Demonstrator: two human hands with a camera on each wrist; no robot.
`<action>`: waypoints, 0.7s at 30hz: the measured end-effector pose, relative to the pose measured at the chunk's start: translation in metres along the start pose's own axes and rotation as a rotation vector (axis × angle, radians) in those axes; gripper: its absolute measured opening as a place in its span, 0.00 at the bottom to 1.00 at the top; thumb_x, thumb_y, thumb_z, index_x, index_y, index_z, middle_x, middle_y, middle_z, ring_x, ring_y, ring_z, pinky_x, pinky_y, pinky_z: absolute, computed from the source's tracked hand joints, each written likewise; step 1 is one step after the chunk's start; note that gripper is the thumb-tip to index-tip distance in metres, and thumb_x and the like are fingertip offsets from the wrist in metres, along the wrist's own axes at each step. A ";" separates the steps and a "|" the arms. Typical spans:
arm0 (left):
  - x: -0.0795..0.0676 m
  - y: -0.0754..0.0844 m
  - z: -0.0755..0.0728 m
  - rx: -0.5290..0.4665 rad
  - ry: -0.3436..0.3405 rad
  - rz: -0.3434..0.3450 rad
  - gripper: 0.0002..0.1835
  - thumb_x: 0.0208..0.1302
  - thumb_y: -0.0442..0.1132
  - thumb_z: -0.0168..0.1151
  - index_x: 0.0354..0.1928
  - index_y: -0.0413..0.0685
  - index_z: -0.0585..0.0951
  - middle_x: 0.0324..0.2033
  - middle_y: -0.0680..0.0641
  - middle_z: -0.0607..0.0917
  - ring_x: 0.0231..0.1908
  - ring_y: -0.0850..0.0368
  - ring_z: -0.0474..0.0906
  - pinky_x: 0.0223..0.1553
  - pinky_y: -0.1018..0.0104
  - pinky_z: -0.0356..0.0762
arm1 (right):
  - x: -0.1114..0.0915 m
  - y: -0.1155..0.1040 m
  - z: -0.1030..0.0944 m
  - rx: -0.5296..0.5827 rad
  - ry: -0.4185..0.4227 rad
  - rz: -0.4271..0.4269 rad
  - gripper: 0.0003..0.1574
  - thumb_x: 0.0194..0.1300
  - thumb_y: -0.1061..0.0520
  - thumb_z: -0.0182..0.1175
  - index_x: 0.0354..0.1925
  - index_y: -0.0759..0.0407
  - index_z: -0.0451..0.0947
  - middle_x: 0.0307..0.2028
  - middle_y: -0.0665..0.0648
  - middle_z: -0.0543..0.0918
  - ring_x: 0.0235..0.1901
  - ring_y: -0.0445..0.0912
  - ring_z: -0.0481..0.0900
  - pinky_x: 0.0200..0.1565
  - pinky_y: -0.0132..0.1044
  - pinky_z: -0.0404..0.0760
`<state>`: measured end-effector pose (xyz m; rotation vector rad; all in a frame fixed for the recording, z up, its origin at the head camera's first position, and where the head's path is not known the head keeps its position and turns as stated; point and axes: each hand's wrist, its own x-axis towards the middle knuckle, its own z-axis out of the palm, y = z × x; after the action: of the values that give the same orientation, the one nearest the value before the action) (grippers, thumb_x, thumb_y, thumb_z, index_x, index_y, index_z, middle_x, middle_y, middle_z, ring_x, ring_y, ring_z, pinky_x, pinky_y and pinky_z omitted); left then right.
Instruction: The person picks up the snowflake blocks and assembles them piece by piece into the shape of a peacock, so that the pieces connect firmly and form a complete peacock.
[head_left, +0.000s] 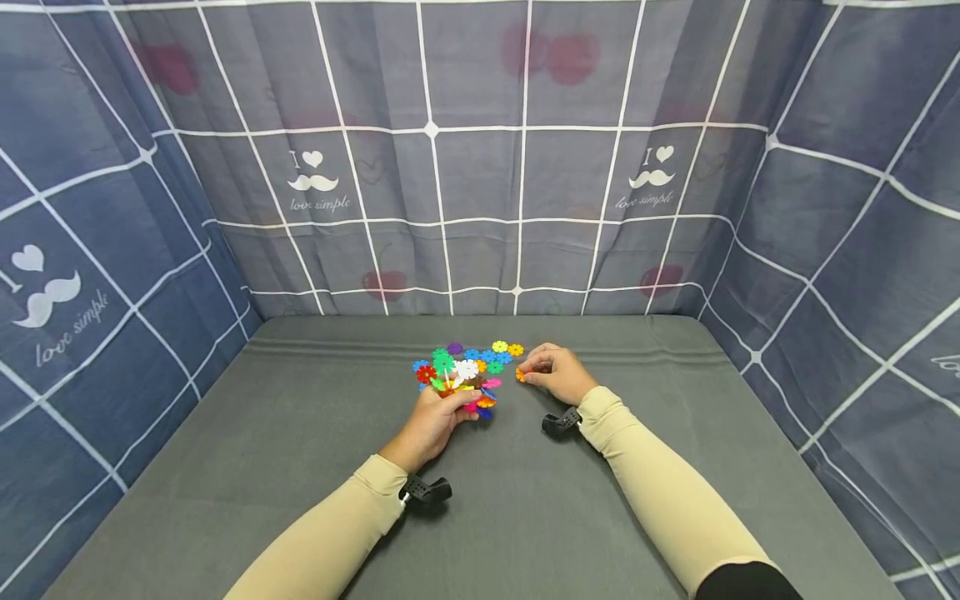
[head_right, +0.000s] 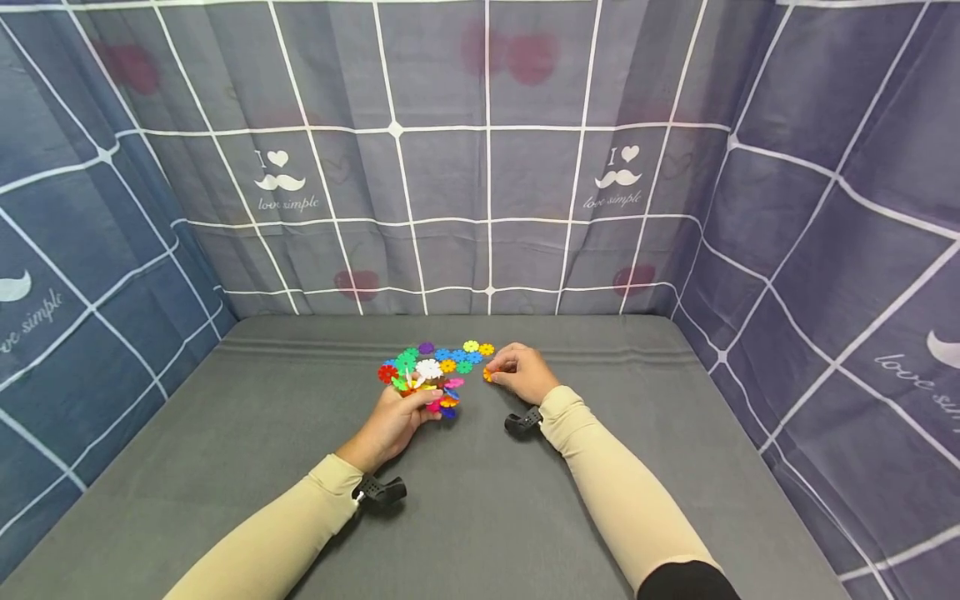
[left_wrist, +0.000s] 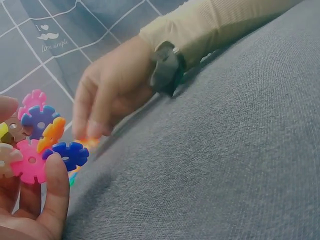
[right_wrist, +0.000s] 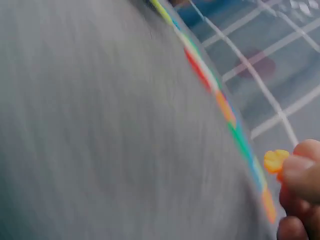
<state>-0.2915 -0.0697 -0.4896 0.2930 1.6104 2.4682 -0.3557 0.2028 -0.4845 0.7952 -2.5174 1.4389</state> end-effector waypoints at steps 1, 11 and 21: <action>0.000 0.000 0.000 0.007 0.003 0.004 0.12 0.68 0.26 0.68 0.50 0.31 0.78 0.40 0.40 0.87 0.34 0.53 0.85 0.36 0.60 0.86 | 0.000 -0.005 0.001 0.037 -0.015 -0.001 0.07 0.67 0.67 0.73 0.44 0.65 0.90 0.49 0.62 0.84 0.44 0.49 0.86 0.46 0.35 0.84; 0.000 -0.002 -0.002 0.225 0.035 0.052 0.16 0.64 0.31 0.75 0.50 0.30 0.83 0.37 0.41 0.89 0.30 0.51 0.84 0.34 0.62 0.85 | -0.001 -0.053 0.003 0.223 -0.190 -0.070 0.13 0.73 0.67 0.67 0.53 0.69 0.87 0.60 0.66 0.83 0.65 0.54 0.77 0.58 0.39 0.80; 0.000 -0.003 -0.003 0.394 0.055 0.098 0.14 0.65 0.40 0.77 0.43 0.36 0.87 0.30 0.42 0.89 0.28 0.53 0.84 0.34 0.64 0.81 | -0.001 -0.061 0.011 0.298 -0.190 -0.085 0.09 0.68 0.71 0.69 0.46 0.68 0.90 0.53 0.63 0.86 0.58 0.52 0.81 0.53 0.41 0.84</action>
<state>-0.2923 -0.0712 -0.4931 0.3677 2.1498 2.2235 -0.3226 0.1696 -0.4441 1.1223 -2.3914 1.8139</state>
